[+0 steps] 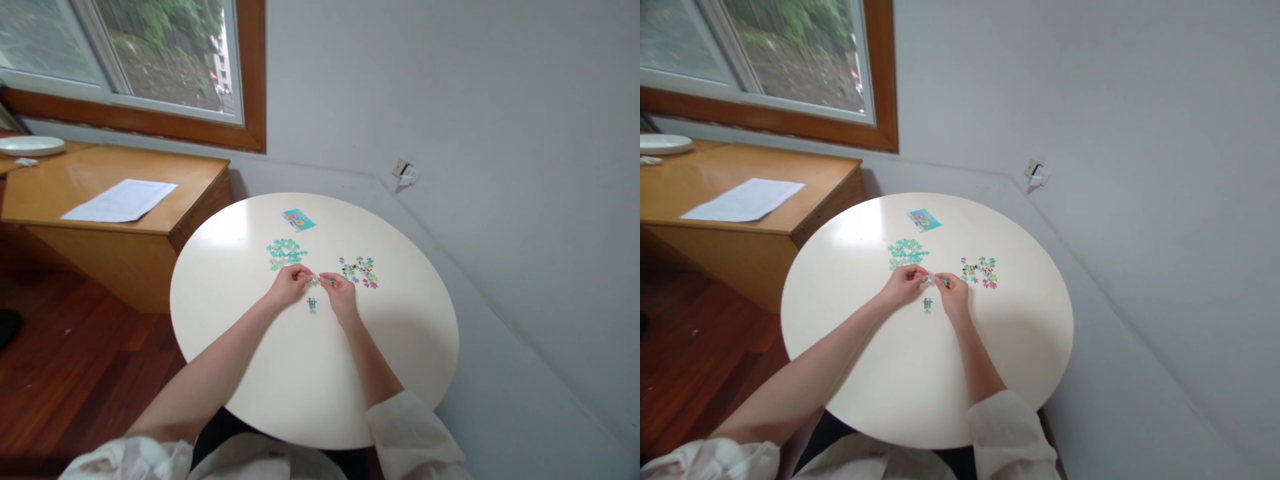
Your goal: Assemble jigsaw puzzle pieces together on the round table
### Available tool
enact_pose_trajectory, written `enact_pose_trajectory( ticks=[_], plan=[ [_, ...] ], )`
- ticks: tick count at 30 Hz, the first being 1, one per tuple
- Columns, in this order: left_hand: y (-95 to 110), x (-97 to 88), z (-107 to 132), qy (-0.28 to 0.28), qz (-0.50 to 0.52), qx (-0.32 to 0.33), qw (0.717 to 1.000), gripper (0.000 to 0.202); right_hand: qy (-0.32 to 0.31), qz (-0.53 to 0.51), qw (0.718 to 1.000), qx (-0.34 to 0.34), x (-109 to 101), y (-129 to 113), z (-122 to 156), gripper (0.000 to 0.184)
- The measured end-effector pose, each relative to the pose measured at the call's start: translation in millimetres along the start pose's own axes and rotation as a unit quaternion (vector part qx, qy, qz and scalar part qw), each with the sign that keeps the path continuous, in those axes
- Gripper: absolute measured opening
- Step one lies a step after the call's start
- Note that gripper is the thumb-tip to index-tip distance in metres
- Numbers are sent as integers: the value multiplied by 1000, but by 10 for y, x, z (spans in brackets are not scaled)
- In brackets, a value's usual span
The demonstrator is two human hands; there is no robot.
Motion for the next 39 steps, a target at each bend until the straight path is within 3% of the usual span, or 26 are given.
enact_pose_trajectory(
  ticks=[15,26,39],
  plan=[
    [5,16,5,-20,-87,21,996,13,-25,39,998,-49,-69,20,-41,25],
    [1,-6,2,-6,-174,33,984,15,-7,-11,1000,10,-71,66,-10,32],
    [-60,9,6,0,-250,17,968,15,-27,94,994,-41,-12,-98,50,20]
  ],
)
Point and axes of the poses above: each hand's wrist, its own z-axis away from the middle knuckle, its own x-axis out of the palm, y = z × x, the point moved 10 cm from there along -z, towards the middle knuckle, and after that the axes turned 15 degrees about -z, right-handed, at the moved point
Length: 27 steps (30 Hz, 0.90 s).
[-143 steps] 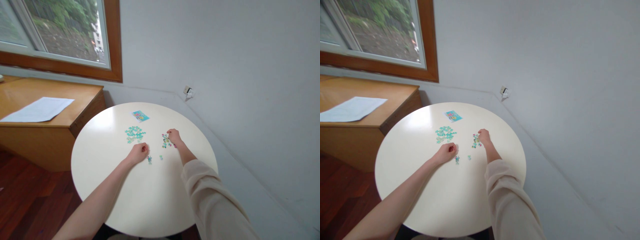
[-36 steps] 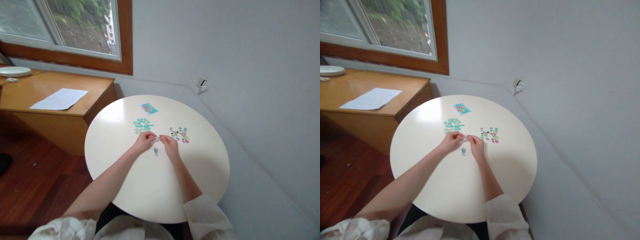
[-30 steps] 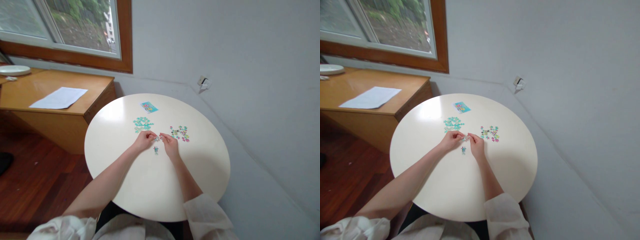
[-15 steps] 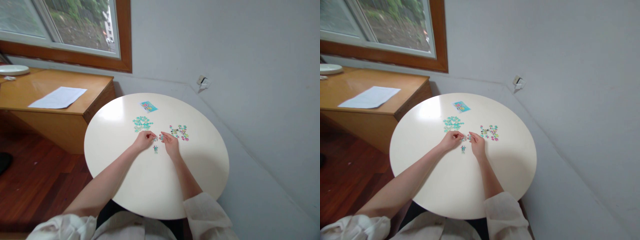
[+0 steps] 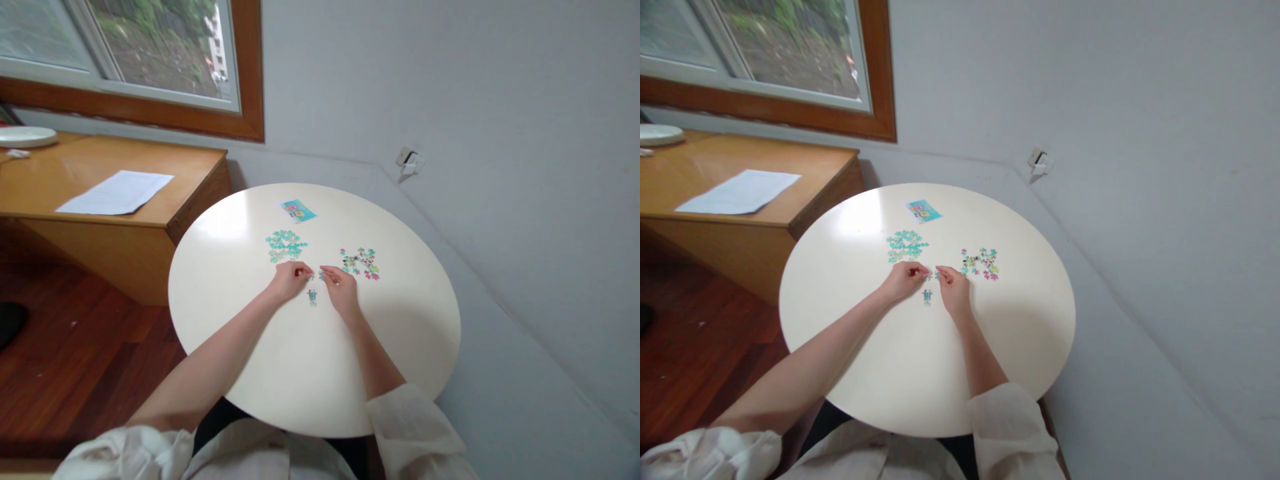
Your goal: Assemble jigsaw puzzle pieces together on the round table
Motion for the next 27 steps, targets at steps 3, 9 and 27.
enact_pose_trajectory(
  ticks=[3,9,27],
  plan=[
    [22,-10,7,-1,-13,3,1000,14,-1,4,1000,0,8,8,5,19],
    [45,-20,10,0,-38,4,999,13,12,-26,999,23,-3,72,2,15],
    [191,-57,-8,11,-136,38,990,8,8,102,995,-7,-7,-94,13,11]
  ],
)
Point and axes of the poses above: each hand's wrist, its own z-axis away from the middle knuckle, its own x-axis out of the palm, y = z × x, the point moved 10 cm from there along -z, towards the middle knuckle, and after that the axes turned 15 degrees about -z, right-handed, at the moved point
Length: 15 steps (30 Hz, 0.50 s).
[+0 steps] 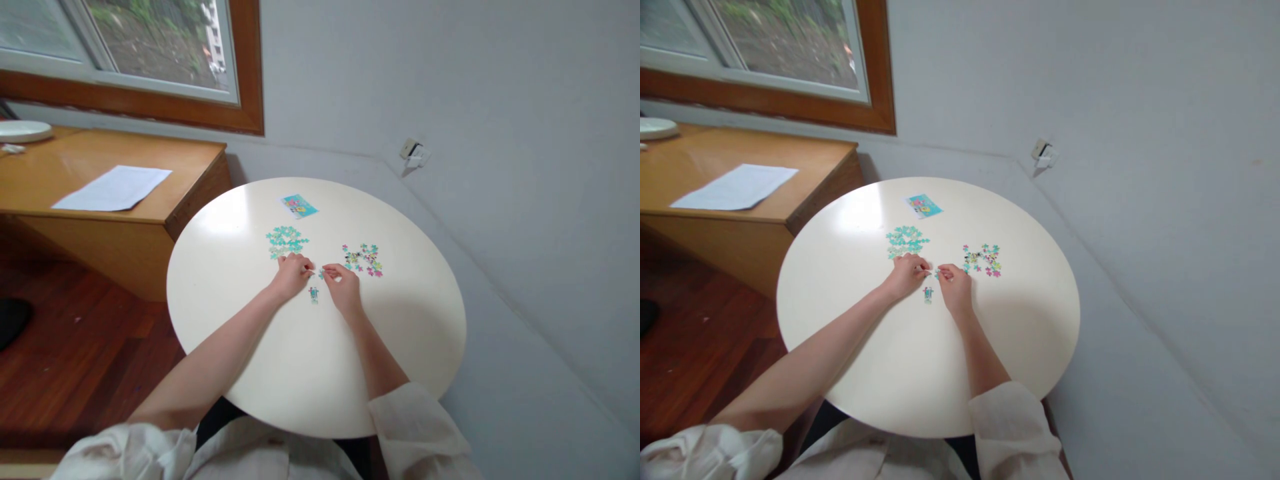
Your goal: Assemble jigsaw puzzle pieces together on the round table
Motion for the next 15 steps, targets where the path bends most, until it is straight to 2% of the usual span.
enact_pose_trajectory(
  ticks=[9,15],
  plan=[
    [-16,-94,22,6,-7,-23,1000,12,-2,25,1000,-11,5,-31,1,10],
    [-35,-58,49,-19,-20,-37,999,4,-3,21,1000,-8,11,8,-15,10]
  ],
)
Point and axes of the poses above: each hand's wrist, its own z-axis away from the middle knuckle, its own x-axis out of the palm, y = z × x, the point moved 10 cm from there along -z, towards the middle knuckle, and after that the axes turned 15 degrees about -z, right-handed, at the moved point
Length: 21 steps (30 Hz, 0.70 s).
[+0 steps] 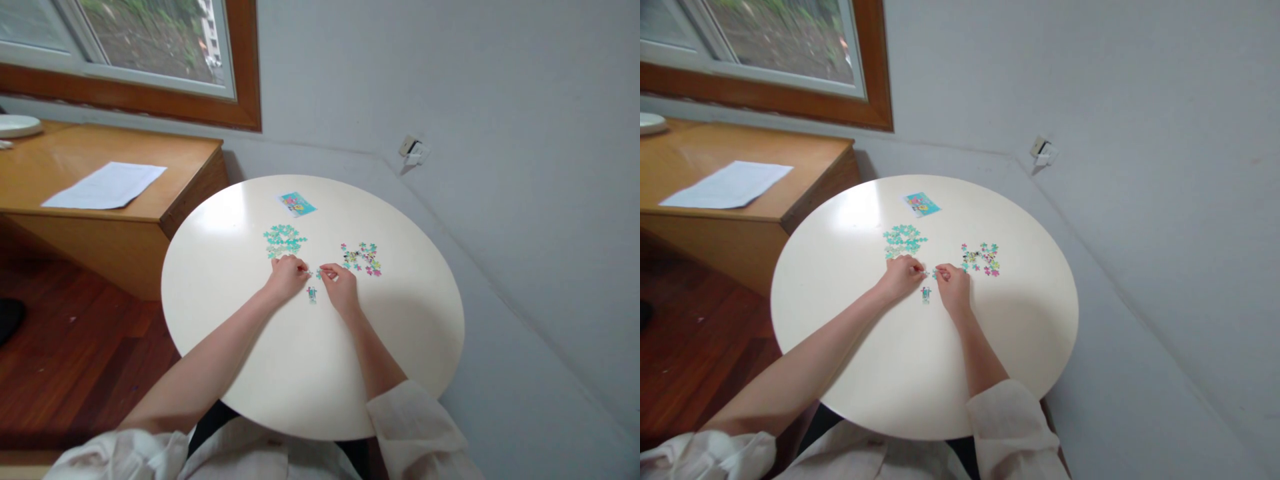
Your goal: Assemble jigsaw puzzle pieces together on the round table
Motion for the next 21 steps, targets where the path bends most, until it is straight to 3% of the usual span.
enact_pose_trajectory(
  ticks=[21],
  plan=[
    [110,23,40,-50,-47,23,997,14,-41,133,990,-1,102,7,-7,14]
  ],
)
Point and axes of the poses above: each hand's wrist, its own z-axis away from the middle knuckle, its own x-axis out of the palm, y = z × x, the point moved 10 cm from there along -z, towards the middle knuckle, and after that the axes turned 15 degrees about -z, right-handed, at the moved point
